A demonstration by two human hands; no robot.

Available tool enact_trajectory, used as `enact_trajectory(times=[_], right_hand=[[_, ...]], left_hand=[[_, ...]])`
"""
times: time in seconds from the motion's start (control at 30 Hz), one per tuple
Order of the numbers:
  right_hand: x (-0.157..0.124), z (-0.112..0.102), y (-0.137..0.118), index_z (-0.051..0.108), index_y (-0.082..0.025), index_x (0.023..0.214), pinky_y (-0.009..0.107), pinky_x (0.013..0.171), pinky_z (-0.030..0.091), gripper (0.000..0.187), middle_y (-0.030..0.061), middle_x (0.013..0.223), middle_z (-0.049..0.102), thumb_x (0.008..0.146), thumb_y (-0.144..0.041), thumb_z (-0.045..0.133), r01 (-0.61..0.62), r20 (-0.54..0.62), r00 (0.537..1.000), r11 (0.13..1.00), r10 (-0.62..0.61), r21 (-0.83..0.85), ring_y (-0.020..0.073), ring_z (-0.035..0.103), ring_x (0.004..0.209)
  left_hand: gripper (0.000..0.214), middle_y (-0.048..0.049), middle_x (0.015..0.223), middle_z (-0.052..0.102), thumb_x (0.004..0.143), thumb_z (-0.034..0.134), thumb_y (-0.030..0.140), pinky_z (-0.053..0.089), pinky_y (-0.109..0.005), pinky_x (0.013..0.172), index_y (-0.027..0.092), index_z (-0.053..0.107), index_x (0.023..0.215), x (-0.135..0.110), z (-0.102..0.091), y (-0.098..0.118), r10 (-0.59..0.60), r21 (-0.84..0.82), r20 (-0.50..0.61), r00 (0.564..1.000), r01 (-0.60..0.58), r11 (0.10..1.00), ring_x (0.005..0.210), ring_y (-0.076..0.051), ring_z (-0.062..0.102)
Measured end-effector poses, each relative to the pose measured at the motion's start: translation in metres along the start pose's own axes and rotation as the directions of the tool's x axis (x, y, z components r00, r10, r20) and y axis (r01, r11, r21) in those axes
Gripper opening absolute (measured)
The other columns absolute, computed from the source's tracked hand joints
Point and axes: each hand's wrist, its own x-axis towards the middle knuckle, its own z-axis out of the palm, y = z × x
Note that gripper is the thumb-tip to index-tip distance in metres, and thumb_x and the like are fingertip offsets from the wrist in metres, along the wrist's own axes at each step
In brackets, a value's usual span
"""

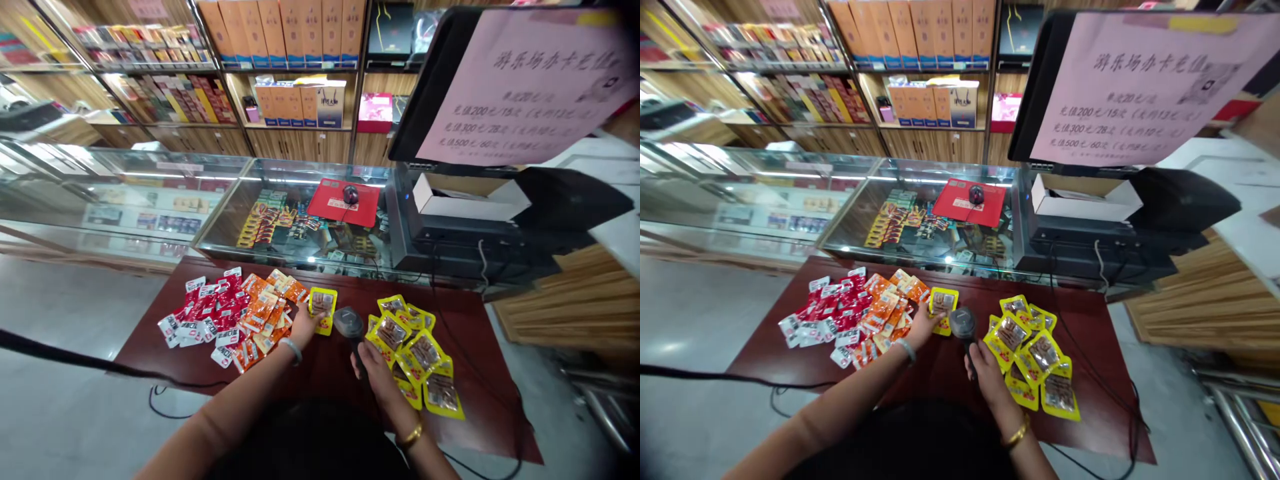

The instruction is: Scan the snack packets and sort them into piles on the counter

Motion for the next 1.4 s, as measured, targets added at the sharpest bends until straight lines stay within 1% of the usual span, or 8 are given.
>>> enact_trajectory(times=[0.23,0.5,0.7,0.87,1.0,1.1,1.23,1.4], right_hand=[[-0.022,-0.021,0.017,0.052,-0.020,0.073,0.022,0.044,0.035,0.048,-0.0038,0.059,0.054,0.075,-0.067,0.062,-0.031,-0.093,0.995,0.998,0.036,0.048,0.0090,0.045,0.045],[-0.047,-0.031,0.029,0.054,-0.021,0.077,0.020,0.041,0.032,0.053,-0.0059,0.053,0.052,0.067,-0.071,0.066,-0.083,-0.195,0.974,0.985,0.112,0.152,0.0082,0.043,0.041],[-0.058,-0.036,0.037,0.054,-0.020,0.081,0.019,0.039,0.029,0.055,-0.0066,0.053,0.052,0.065,-0.071,0.068,-0.090,-0.218,0.966,0.970,0.141,0.225,0.0075,0.042,0.039],[-0.066,-0.041,0.040,0.055,-0.020,0.084,0.019,0.040,0.030,0.053,-0.0060,0.054,0.055,0.067,-0.068,0.069,-0.054,-0.258,0.958,0.963,0.125,0.266,0.0069,0.043,0.040],[-0.074,-0.045,0.042,0.054,-0.021,0.082,0.019,0.040,0.031,0.056,-0.0059,0.053,0.054,0.063,-0.070,0.070,-0.042,-0.323,0.936,0.955,0.141,0.295,0.0076,0.044,0.040],[-0.080,-0.048,0.043,0.053,-0.021,0.078,0.019,0.039,0.030,0.056,-0.0055,0.052,0.053,0.062,-0.073,0.068,-0.019,-0.367,0.922,0.959,0.127,0.284,0.0079,0.043,0.040],[-0.086,-0.051,0.045,0.052,-0.021,0.073,0.020,0.039,0.029,0.057,-0.0051,0.051,0.052,0.061,-0.074,0.068,-0.027,-0.384,0.912,0.957,0.142,0.289,0.0082,0.042,0.039],[-0.084,-0.047,0.049,0.053,-0.021,0.078,0.019,0.039,0.030,0.058,-0.0060,0.051,0.052,0.058,-0.073,0.071,-0.028,-0.375,0.915,0.952,0.147,0.305,0.0078,0.042,0.039]], left_hand=[[0.036,-0.0193,0.107,0.066,0.085,0.058,0.030,0.046,-0.031,0.083,0.010,0.047,0.112,0.035,-0.014,0.035,-0.059,0.284,-0.043,0.997,0.068,0.956,0.102,-0.026,0.065],[0.044,-0.0244,0.109,0.064,0.086,0.052,0.042,0.045,-0.038,0.083,0.009,0.047,0.115,0.042,-0.041,0.041,-0.096,0.487,0.005,0.995,0.081,0.869,0.103,-0.032,0.064],[0.048,-0.0236,0.113,0.060,0.078,0.061,0.040,0.040,-0.042,0.094,0.007,0.051,0.112,0.024,-0.053,0.054,0.200,0.785,-0.026,0.979,-0.104,0.610,0.114,-0.036,0.054],[0.041,-0.0172,0.109,0.060,0.082,0.057,0.044,0.039,-0.038,0.096,0.013,0.053,0.108,-0.009,-0.003,0.079,0.426,0.711,0.131,0.895,-0.384,0.589,0.109,-0.030,0.054],[0.040,-0.0119,0.099,0.063,0.079,0.060,0.053,0.043,-0.033,0.088,0.017,0.059,0.097,-0.040,0.076,0.097,0.385,0.471,0.452,0.804,-0.582,0.663,0.098,-0.025,0.058],[0.035,-0.0181,0.108,0.061,0.082,0.059,0.042,0.043,-0.036,0.089,0.014,0.059,0.101,-0.058,0.117,0.103,0.339,0.473,0.489,0.804,-0.570,0.672,0.104,-0.029,0.057],[0.025,-0.0207,0.112,0.061,0.083,0.057,0.027,0.040,-0.038,0.094,0.012,0.057,0.103,-0.067,0.128,0.103,0.348,0.457,0.484,0.803,-0.571,0.682,0.108,-0.029,0.056],[0.036,-0.0096,0.092,0.068,0.078,0.064,0.037,0.046,-0.032,0.078,0.018,0.052,0.106,-0.065,0.104,0.085,0.331,0.286,0.485,0.809,-0.504,0.815,0.087,-0.024,0.064]])
